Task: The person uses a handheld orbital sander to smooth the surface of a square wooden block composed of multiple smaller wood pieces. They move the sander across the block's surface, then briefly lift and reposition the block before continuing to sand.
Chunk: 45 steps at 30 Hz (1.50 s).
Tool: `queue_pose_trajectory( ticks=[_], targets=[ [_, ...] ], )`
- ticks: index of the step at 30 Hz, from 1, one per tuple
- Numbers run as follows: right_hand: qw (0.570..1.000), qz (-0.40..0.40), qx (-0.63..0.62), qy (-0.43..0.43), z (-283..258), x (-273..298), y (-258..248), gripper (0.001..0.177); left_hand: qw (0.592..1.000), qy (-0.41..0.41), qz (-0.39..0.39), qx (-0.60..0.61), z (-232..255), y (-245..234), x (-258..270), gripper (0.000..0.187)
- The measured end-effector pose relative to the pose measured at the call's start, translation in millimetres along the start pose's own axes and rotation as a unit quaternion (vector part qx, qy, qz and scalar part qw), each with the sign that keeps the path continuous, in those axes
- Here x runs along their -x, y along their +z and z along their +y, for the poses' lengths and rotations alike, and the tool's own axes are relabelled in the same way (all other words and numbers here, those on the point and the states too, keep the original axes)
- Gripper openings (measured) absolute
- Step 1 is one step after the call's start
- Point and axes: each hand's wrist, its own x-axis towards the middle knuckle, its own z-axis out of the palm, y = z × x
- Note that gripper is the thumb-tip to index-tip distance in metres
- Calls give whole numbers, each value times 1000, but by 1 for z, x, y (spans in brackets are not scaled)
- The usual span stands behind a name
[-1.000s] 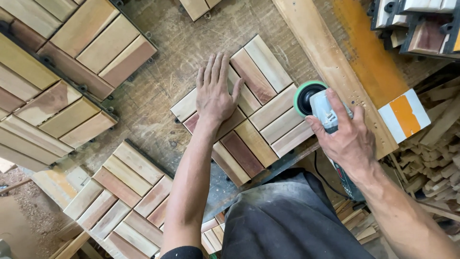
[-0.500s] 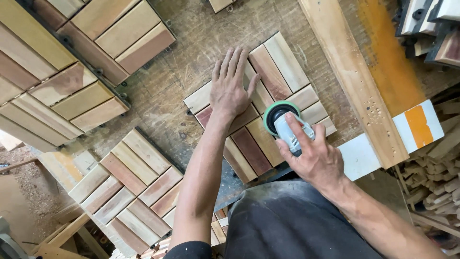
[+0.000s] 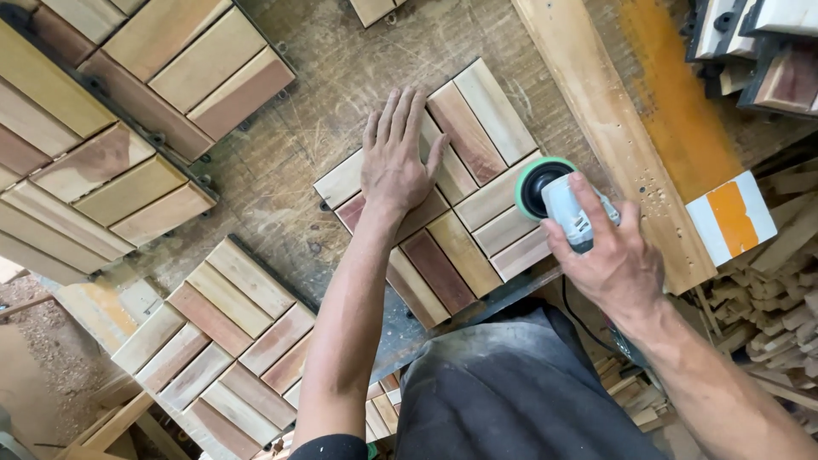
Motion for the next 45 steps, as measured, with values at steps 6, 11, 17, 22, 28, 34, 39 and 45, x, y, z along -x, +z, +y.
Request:
queue_pose_trajectory(
  ticks=[6,11,17,22,28,34,39,45],
  targets=[
    [998,2,-20,53,6,-8,-8,68,1000,2,-2,-6,0,3,-2,71],
    [995,21,-40,86,-11,-11,-17,65,1000,2,4,-7,0,2,-2,70],
    [1000,0,-23,12,-25,16,22,71,1000,2,9,-8,-1,3,-2,71],
    [998,-15,10,-59,-53,23,31,71,1000,5,14,-1,-6,11,3,60],
    [1000,2,-3,-12,-25,-17,19,69,999,-5,19,26,-7,10,4,53],
    [991,-56,85,86,-2,-42,-2,80,999,12,9,51,-10,5,3,50],
    [994,-14,93,-53,-23,-18,30,79,990,26,32,134,-15,-2,14,57],
    [993,-49,58,-89,-30,-37,28,81,992,31,79,89,-18,-9,23,48]
  ],
)
